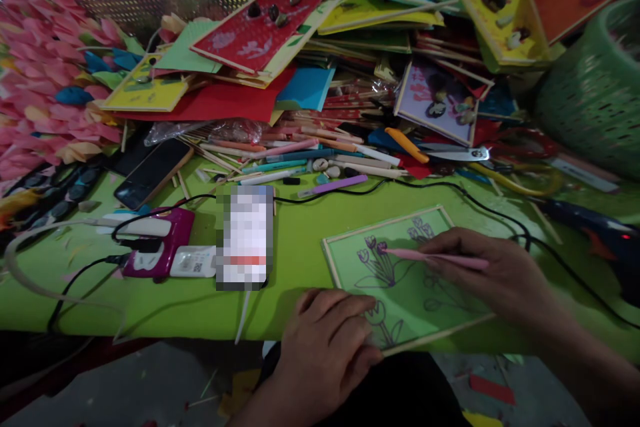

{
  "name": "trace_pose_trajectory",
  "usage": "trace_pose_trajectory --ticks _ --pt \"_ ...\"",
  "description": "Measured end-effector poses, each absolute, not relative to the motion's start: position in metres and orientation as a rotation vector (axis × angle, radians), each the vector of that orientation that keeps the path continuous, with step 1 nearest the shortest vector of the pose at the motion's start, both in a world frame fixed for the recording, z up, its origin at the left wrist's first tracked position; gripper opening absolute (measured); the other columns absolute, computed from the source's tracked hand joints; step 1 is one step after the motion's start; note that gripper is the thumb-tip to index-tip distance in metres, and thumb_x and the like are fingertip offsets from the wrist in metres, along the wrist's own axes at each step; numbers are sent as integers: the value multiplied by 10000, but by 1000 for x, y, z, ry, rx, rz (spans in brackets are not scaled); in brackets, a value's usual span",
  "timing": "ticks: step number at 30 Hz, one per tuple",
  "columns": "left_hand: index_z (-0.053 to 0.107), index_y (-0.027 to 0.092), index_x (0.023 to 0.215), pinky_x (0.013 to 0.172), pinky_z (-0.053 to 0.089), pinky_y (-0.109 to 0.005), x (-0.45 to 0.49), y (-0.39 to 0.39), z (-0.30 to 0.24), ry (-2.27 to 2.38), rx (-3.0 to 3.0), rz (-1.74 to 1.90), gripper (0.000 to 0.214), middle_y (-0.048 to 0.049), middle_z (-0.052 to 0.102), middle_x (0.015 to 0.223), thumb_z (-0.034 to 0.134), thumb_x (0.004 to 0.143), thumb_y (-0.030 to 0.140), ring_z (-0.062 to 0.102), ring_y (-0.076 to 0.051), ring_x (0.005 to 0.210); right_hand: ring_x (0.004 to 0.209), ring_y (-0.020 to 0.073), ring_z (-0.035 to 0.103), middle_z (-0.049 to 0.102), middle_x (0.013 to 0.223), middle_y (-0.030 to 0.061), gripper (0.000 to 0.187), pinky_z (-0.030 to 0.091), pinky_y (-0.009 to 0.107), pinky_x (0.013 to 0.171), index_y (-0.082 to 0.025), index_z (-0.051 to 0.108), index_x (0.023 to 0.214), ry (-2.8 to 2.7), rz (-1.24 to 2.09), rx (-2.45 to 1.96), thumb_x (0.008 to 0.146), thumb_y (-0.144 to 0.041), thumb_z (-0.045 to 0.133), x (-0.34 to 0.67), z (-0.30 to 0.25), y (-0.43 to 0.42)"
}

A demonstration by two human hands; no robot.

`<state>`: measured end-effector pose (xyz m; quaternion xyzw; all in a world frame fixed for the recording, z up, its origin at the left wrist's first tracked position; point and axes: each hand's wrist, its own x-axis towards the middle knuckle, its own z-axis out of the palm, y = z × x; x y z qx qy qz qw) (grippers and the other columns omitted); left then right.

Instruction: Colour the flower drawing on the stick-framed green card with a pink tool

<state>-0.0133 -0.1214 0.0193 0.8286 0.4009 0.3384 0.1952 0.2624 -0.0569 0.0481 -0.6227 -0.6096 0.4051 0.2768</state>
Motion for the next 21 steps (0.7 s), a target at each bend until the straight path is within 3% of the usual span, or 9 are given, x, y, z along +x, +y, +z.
trace_pose_trajectory --ticks 21 --pt "650 201 932 891 432 -338 -14 -121 21 1120 2344 954 345 -17 807 1148 427 1128 377 665 -164 1040 667 196 732 799 743 22 299 560 254 639 -259 844 833 -1647 1055 -1667 807 -557 826 260 50 -58"
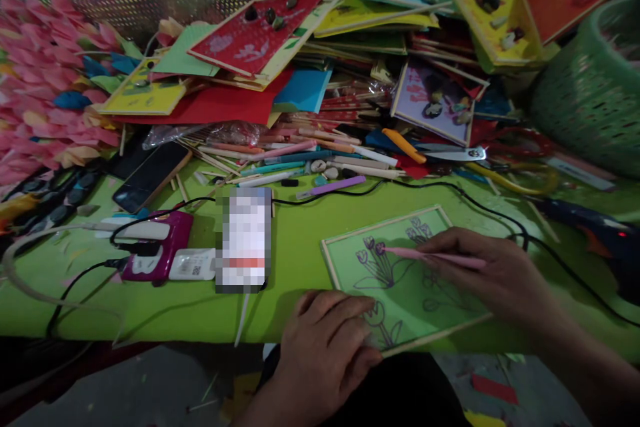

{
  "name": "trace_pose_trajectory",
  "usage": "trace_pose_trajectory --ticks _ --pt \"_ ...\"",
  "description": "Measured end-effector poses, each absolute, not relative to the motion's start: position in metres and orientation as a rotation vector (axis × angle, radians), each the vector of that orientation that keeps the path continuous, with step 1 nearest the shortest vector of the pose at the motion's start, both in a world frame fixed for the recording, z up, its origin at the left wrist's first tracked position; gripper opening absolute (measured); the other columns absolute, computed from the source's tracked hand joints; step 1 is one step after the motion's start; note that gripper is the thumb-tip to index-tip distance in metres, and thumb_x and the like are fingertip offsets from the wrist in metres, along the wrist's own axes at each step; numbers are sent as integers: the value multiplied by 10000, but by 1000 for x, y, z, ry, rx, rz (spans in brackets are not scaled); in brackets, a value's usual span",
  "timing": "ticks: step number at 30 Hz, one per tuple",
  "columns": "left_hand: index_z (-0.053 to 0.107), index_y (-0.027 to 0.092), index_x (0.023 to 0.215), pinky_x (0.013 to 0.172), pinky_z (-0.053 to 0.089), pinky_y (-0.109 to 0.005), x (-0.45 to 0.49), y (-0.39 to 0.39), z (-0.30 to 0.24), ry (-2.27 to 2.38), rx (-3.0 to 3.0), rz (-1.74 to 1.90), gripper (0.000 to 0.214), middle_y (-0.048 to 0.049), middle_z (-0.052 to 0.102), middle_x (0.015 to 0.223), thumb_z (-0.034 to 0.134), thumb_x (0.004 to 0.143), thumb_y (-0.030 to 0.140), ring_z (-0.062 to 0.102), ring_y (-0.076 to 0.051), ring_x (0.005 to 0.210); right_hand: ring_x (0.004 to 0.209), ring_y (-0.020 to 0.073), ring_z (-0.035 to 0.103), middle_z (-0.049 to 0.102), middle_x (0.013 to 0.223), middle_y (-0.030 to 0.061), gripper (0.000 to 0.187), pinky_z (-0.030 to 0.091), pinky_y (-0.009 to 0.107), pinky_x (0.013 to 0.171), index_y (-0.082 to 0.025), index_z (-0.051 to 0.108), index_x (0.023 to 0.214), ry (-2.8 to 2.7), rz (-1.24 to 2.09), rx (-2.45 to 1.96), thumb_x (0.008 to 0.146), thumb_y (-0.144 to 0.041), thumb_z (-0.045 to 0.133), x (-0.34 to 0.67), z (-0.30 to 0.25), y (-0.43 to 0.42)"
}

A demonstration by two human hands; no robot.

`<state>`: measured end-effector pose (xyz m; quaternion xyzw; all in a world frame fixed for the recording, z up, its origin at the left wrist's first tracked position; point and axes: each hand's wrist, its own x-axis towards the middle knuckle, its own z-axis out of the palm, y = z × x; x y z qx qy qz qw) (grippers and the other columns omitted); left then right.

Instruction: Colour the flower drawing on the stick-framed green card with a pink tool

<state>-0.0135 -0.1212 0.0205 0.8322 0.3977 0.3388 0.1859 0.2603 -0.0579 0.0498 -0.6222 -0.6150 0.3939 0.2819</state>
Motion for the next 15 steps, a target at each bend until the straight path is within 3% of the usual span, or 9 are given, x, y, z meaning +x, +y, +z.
trace_pose_trajectory --ticks 15 --pt "682 196 944 883 448 -355 -14 -121 19 1121 2349 946 322 -27 806 1135 467 1109 371 662 -174 1047 635 214 715 785 728 26 326 557 281 593 -293 831 817 -1616 1044 -1693 769 -615 821 259 54 -53"
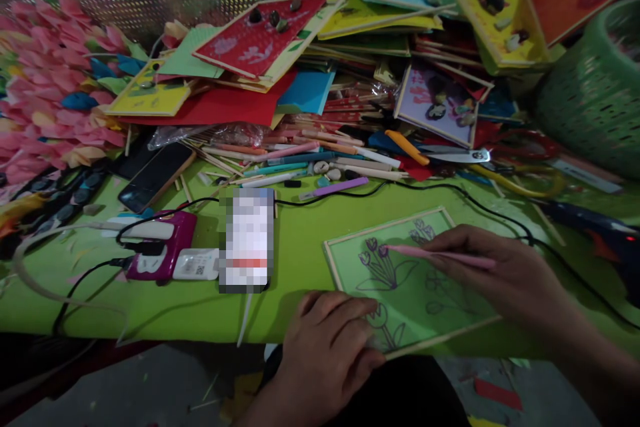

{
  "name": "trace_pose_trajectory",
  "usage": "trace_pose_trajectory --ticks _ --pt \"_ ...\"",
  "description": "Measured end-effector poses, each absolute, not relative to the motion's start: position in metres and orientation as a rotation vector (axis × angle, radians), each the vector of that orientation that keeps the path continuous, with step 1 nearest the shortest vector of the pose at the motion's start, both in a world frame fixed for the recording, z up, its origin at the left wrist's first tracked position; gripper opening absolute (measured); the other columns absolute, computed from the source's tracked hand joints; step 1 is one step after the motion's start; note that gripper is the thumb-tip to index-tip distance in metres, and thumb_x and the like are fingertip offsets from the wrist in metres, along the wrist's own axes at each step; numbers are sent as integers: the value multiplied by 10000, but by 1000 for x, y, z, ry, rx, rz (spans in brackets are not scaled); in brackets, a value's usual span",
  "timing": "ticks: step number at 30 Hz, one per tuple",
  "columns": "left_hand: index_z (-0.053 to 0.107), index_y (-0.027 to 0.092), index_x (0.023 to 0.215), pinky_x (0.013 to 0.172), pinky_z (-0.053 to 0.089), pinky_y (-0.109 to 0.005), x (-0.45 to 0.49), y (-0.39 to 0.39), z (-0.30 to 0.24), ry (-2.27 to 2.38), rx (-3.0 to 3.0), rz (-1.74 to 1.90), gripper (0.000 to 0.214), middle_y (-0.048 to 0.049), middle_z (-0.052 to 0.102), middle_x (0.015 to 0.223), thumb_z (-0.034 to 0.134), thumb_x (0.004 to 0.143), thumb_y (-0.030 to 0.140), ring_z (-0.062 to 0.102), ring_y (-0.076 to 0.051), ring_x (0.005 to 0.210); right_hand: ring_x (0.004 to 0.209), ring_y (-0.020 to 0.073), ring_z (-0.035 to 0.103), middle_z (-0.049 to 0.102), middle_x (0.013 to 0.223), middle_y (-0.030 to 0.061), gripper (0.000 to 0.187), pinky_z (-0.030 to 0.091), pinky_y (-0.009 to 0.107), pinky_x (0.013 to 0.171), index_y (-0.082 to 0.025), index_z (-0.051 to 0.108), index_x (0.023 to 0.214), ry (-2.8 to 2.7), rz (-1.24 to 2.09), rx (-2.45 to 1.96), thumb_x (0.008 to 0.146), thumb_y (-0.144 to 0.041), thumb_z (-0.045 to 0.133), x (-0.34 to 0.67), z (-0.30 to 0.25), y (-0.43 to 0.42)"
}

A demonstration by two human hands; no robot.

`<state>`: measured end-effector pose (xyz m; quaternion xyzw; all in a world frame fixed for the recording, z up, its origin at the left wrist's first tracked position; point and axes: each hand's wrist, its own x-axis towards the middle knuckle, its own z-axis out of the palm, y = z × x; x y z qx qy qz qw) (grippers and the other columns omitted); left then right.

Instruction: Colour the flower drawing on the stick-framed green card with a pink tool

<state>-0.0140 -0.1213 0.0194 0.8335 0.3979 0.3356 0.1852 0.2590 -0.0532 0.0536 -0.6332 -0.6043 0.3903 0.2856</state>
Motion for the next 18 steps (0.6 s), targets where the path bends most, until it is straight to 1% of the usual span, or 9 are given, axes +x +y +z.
trace_pose_trajectory --ticks 7,15,18 --pt "680 202 940 870 444 -349 -13 -122 19 1126 2341 945 360 -24 809 1132 431 1123 387 669 -171 1040 717 220 742 802 792 25 319 587 294 694 -282 825 847 -1598 1109 -1712 781 -594 822 253 50 -45" --pt "680 201 915 845 447 -348 -13 -122 18 1131 2359 951 418 -24 809 1114 392 1131 413 669 -167 1005 724 252 747 808 794 44 357 602 339 721 -269 824 843 -1600 1077 -1727 763 -617 819 252 47 -45" --pt "675 198 926 854 450 -350 -13 -121 19 1132 2332 949 408 -24 810 1118 392 1132 408 671 -167 1013 717 252 751 811 789 47 355 603 331 702 -267 827 833 -1592 1086 -1726 756 -613 823 250 48 -44"
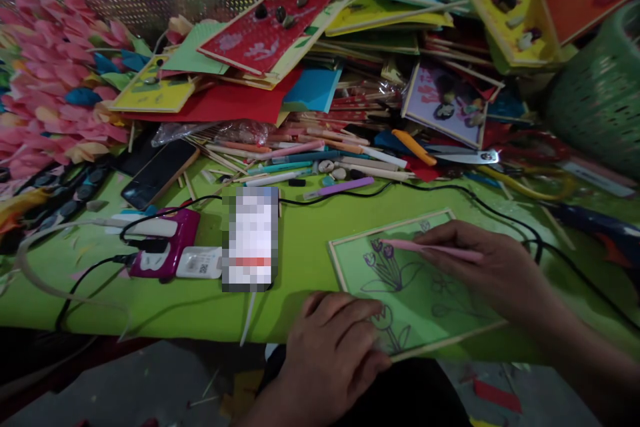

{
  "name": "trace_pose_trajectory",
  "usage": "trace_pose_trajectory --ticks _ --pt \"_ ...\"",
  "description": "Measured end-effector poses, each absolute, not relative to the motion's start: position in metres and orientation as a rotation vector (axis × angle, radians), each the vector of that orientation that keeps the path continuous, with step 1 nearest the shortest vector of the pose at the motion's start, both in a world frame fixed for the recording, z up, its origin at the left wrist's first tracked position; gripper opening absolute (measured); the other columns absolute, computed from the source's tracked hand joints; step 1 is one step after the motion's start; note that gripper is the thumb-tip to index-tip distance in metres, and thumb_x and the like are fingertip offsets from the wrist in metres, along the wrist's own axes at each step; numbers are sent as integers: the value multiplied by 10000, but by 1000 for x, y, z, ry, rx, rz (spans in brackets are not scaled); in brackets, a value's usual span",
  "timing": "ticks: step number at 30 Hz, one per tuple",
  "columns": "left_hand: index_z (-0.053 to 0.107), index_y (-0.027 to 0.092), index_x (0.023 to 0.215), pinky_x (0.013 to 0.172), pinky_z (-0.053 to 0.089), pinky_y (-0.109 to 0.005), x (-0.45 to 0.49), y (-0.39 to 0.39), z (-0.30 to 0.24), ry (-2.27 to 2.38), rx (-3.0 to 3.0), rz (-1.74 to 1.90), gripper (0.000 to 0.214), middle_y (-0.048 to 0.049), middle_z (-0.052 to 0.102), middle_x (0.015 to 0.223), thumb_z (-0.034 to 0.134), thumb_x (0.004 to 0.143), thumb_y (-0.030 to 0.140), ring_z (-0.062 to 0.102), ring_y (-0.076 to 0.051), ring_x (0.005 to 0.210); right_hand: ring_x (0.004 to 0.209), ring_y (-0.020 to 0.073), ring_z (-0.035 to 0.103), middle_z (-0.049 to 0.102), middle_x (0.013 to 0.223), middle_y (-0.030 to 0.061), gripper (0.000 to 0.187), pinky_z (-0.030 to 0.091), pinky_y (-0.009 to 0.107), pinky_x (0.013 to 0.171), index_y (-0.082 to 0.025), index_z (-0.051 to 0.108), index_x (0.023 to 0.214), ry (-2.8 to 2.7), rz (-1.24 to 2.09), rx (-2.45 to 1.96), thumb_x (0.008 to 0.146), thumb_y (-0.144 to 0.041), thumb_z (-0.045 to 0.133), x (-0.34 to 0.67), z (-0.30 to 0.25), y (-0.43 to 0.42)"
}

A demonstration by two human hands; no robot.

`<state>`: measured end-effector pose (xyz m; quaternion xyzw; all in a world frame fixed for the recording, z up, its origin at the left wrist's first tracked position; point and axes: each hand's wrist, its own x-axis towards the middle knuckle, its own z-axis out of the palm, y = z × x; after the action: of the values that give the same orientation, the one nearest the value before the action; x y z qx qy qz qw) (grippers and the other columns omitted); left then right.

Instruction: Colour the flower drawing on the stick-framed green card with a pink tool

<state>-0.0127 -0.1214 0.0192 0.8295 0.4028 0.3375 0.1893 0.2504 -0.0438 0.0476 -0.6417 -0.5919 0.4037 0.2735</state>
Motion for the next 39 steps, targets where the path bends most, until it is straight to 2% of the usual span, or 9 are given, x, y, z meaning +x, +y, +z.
trace_pose_trajectory --ticks 4,11,20,31,39 --pt "680 207 951 871 446 -354 -12 -121 20 1137 2334 947 348 -21 812 1129 434 1122 384 674 -175 1029 711 237 752 811 785 41 338 590 306 682 -262 828 843 -1625 1087 -1713 780 -593 807 250 47 -44" --pt "649 204 935 872 427 -352 -13 -122 19 1132 2334 942 363 -1 809 1148 414 1132 399 672 -166 1031 699 227 746 808 778 34 339 576 296 664 -258 825 841 -1634 1087 -1703 784 -592 803 250 49 -44" --pt "666 203 940 874 436 -343 -13 -122 19 1128 2341 942 337 -26 815 1129 441 1121 378 681 -173 1026 728 224 750 812 808 22 294 578 291 692 -270 825 863 -1644 1093 -1691 812 -558 801 253 45 -45" --pt "673 201 942 881 437 -350 -13 -123 19 1129 2313 967 342 -24 813 1117 448 1120 386 672 -171 1024 726 221 750 813 802 10 255 578 287 695 -285 829 850 -1626 1078 -1685 804 -536 813 251 46 -44" --pt "665 203 926 873 438 -355 -12 -122 19 1124 2330 957 368 -26 810 1121 419 1127 389 676 -176 1025 730 212 747 809 806 14 294 586 279 687 -291 834 860 -1615 1091 -1657 786 -576 834 257 42 -45"
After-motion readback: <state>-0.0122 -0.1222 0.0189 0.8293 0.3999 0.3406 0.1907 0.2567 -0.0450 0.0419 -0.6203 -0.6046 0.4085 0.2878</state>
